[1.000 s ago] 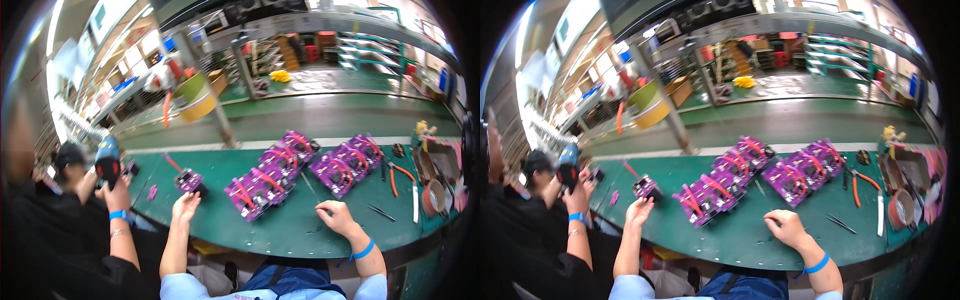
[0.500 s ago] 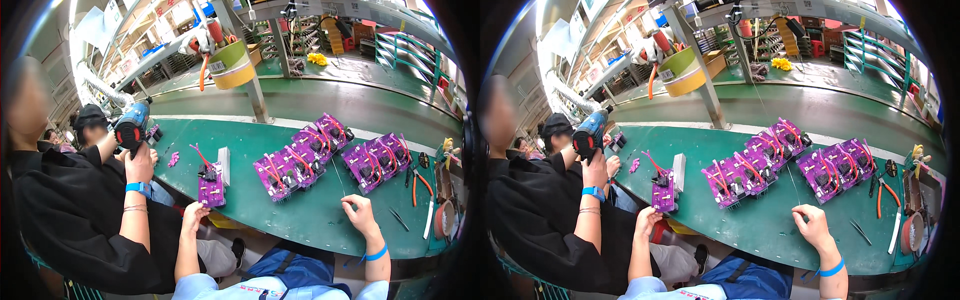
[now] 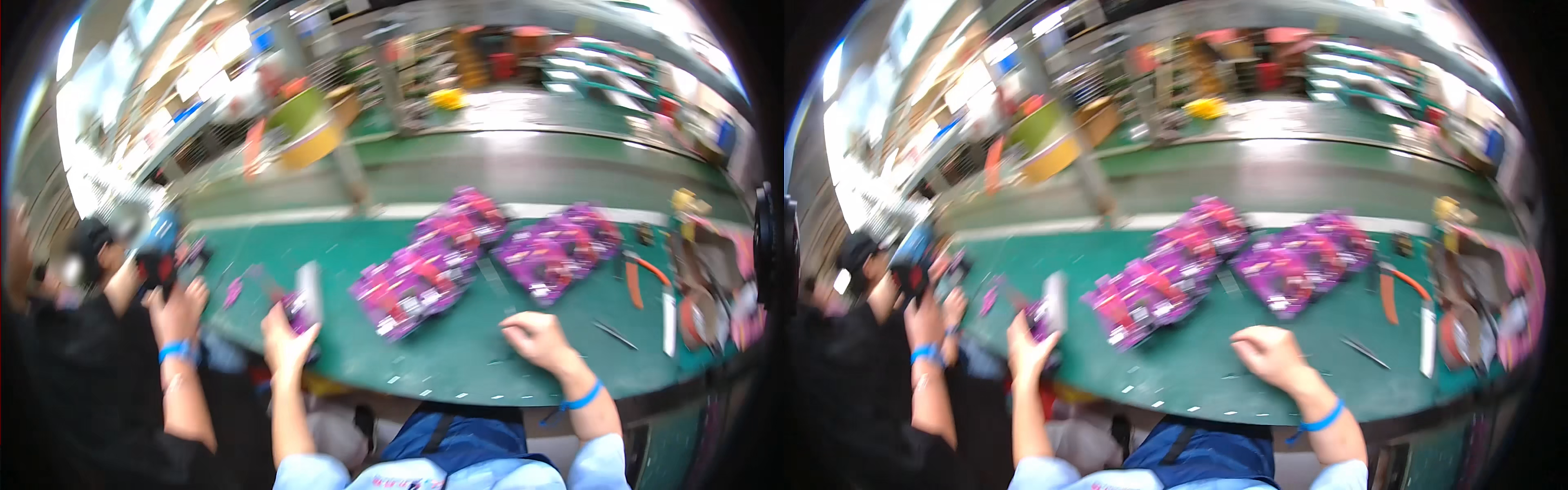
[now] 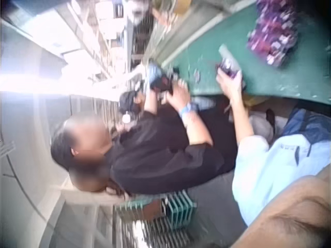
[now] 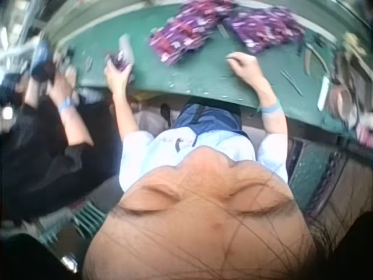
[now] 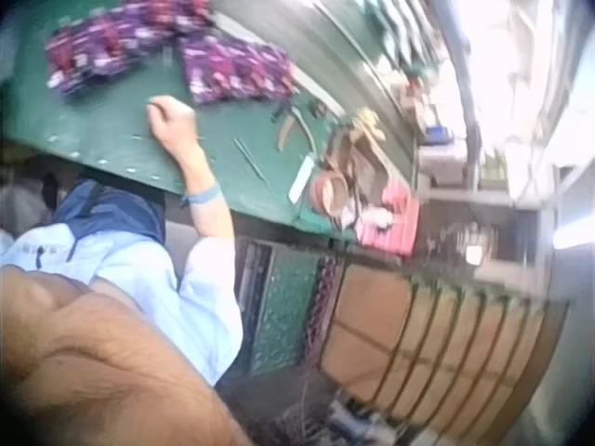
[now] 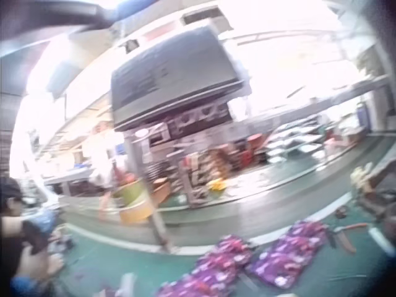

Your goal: The person assembles purple circuit boards by hand, attaching cylindrical capacitors and securing red wires. They handle multiple boards sequentially, placing them on a green workbench in a factory setting.

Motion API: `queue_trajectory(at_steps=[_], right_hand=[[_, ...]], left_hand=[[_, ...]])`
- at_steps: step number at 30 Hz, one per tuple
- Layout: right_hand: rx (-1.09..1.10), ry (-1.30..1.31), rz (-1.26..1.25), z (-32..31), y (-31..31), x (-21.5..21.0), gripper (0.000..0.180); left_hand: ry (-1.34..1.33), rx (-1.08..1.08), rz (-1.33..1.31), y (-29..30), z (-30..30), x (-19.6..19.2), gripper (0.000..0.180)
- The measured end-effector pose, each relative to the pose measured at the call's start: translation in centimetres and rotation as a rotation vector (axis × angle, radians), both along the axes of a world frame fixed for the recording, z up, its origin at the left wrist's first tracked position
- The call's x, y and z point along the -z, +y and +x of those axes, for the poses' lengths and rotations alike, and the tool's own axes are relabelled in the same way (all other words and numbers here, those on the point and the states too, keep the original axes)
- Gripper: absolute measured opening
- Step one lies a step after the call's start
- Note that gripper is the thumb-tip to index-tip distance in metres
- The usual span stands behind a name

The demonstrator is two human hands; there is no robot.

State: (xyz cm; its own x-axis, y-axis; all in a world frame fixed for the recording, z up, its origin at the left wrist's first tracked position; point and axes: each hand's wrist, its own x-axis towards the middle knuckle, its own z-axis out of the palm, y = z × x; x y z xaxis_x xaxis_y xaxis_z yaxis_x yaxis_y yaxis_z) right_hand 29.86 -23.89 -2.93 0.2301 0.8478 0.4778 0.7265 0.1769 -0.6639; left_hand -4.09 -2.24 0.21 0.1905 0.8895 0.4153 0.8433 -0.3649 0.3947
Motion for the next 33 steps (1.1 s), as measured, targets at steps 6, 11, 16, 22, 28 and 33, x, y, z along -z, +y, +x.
queue_trajectory(at_steps=[6, 11, 16, 22, 28, 33], right_hand=[[-0.121, 0.058, 0.074, 0.0, 1.2, 2.2, 0.013], [-0.111, 0.126, 0.091, 0.4, 0.6, 1.9, 0.010], [-0.077, 0.144, 0.057, 0.7, 0.5, 2.0, 0.011], [-0.074, 0.117, 0.076, 0.7, 0.7, 2.0, 0.012], [-0.044, 0.069, 0.025, 0.8, 0.6, 1.3, 0.016], [-0.019, 0.089, 0.017, 0.9, 0.1, 1.0, 0.009]], left_hand=[[-0.107, 0.012, 0.276, -1.0, -0.2, 0.2, 0.048], [-0.403, -0.054, 0.152, 6.9, 0.7, 0.7, 0.064], [-0.301, -0.246, 0.495, 13.7, 3.1, 2.4, 0.073], [0.371, -0.277, 0.978, 14.1, 4.4, 0.3, 0.055], [-0.639, -0.415, 0.046, 19.1, 4.1, 1.3, 0.064], [0.261, -0.245, 0.498, 16.0, 5.0, 1.5, 0.065]])
